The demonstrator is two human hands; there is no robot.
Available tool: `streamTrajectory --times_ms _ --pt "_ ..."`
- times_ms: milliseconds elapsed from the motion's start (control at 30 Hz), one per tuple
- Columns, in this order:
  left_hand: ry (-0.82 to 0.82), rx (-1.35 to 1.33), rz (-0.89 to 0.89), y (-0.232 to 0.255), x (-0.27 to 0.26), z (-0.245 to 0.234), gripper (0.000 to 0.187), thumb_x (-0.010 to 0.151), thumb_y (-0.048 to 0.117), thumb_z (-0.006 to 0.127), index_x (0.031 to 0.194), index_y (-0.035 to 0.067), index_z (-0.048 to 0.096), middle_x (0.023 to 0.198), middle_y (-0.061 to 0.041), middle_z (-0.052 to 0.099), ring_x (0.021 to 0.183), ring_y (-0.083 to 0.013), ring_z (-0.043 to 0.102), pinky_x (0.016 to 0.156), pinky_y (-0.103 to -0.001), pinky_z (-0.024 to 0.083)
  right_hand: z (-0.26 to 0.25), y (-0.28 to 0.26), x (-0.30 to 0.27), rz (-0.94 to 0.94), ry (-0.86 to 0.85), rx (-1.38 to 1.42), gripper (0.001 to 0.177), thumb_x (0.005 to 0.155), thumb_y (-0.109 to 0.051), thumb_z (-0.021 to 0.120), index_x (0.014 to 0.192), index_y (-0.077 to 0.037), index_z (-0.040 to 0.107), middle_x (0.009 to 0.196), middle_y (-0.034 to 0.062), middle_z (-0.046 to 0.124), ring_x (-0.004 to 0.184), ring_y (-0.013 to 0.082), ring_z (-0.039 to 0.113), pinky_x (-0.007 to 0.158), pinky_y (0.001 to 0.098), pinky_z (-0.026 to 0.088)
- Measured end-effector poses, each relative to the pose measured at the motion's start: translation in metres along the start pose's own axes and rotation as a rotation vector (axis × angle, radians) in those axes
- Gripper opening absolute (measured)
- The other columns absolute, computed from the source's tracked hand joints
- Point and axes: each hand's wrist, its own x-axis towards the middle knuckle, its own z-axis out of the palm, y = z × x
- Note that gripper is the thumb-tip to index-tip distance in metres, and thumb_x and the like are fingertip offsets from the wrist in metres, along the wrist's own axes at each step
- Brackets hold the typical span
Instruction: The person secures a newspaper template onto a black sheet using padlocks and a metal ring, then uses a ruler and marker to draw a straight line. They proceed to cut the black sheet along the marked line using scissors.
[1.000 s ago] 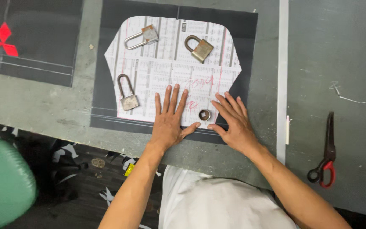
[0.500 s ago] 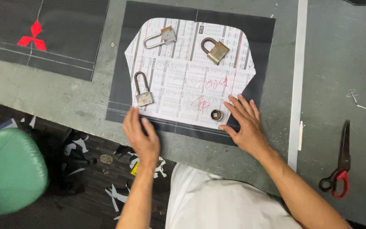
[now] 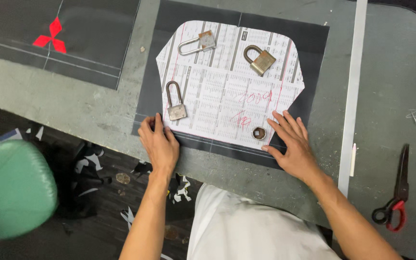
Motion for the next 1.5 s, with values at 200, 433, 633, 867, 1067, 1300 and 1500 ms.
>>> streamTrajectory --times_ms 200,433,633,867,1067,1300,1500 --pt "-0.088 -0.218 -0.099 -0.005 0.008 0.001 0.038 0.092 0.002 0.062 0.13 -0.004 0.064 0.134 -0.023 0.052 0.124 -0.0379 0.048 0.106 -0.044 0.041 -0.026 0.005 0.012 0.212 0.076 0.459 0.046 0.09 -0.012 0.072 0.136 -0.009 0.065 0.149 0.0104 0.059 0.146 0.024 0.046 0.123 0.0406 0.031" --pt "-0.25 -0.578 -0.402 -0.019 0.032 -0.004 0.04 0.092 0.005 0.066 0.131 0.001 0.065 0.126 -0.012 0.057 0.106 -0.0186 0.062 0.09 -0.029 0.052 -0.017 -0.043 0.052 0.236 0.25 0.446 0.035 0.092 -0.005 0.07 0.128 -0.008 0.069 0.136 0.0129 0.067 0.131 0.0215 0.059 0.114 0.0328 0.042" --pt "-0.471 -0.779 -0.643 -0.026 0.061 -0.013 0.047 0.091 0.005 0.066 0.138 0.003 0.06 0.104 -0.005 0.068 0.084 -0.0101 0.061 0.071 -0.025 0.053 0.025 -0.108 0.086 0.197 0.133 0.369 0.033 0.091 -0.007 0.071 0.124 -0.006 0.071 0.132 0.0088 0.068 0.128 0.0235 0.059 0.11 0.0357 0.044" --pt "-0.546 -0.63 -0.517 -0.044 0.083 -0.015 0.04 0.088 0.005 0.073 0.126 0.001 0.062 0.086 -0.005 0.071 0.069 -0.0104 0.06 0.063 -0.025 0.05 0.076 -0.145 0.118 0.009 0.085 0.291 0.033 0.09 -0.003 0.069 0.123 -0.006 0.069 0.131 0.0075 0.067 0.121 0.0287 0.06 0.104 0.0398 0.049" --pt "-0.695 -0.446 -0.276 -0.056 0.099 -0.018 0.021 0.08 0.014 0.083 0.094 -0.001 0.075 0.077 -0.006 0.075 0.067 -0.0124 0.068 0.063 -0.027 0.055 0.095 -0.166 0.137 -0.082 -0.02 0.127 0.052 0.079 -0.006 0.076 0.13 -0.007 0.065 0.138 0.0103 0.058 0.124 0.032 0.054 0.104 0.0445 0.044" --pt "-0.77 -0.184 -0.247 -0.045 0.108 -0.031 0.024 0.081 0.028 0.082 0.08 0.005 0.077 0.072 -0.009 0.076 0.066 -0.021 0.072 0.067 -0.036 0.055 0.097 -0.176 0.148 -0.037 -0.079 0.039 0.052 0.083 -0.012 0.076 0.133 -0.01 0.065 0.131 0.0096 0.056 0.118 0.0309 0.051 0.099 0.0447 0.044" --pt "-0.772 -0.12 -0.156 -0.041 0.111 -0.031 0.023 0.081 0.027 0.083 0.078 0.005 0.076 0.073 -0.011 0.076 0.069 -0.0258 0.074 0.069 -0.038 0.057 0.099 -0.179 0.153 0.003 -0.082 0.044 0.047 0.081 -0.015 0.076 0.128 -0.013 0.069 0.117 0.0056 0.057 0.108 0.0268 0.054 0.097 0.0416 0.046"
